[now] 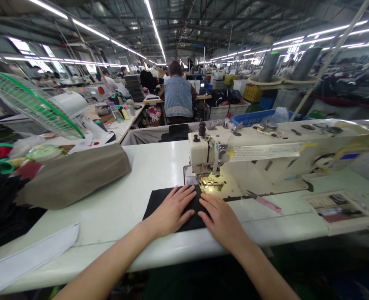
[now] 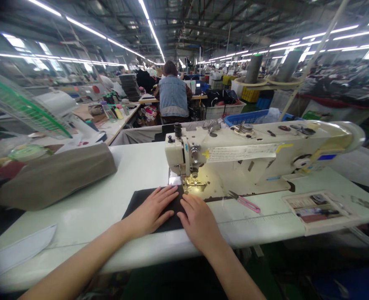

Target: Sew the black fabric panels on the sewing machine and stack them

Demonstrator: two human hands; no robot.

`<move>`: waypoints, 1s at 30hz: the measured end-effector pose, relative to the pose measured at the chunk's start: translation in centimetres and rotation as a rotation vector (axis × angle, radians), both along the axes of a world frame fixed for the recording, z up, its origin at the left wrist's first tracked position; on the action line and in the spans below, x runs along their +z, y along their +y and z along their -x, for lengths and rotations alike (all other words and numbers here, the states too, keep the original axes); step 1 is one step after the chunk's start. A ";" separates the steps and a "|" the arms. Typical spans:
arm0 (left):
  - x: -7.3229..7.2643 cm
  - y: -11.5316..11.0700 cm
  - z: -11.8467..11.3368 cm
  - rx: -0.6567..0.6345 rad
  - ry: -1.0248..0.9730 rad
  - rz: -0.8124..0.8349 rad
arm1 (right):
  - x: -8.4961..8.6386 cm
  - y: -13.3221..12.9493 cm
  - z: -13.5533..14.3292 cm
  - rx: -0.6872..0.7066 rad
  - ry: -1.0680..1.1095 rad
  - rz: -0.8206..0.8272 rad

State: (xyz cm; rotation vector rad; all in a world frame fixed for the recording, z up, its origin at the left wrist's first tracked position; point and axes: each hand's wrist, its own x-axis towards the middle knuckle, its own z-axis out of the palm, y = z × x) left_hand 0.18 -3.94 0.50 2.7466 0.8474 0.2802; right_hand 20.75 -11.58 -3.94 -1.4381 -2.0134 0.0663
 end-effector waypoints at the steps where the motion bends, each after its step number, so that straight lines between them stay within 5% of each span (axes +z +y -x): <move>1: -0.3 0.2 -0.2 -0.025 0.005 0.022 | 0.0 -0.1 -0.3 0.002 0.006 -0.005; 30: -0.2 3.4 -1.0 -0.104 0.015 0.026 | 0.8 0.8 -0.5 -0.043 0.013 0.030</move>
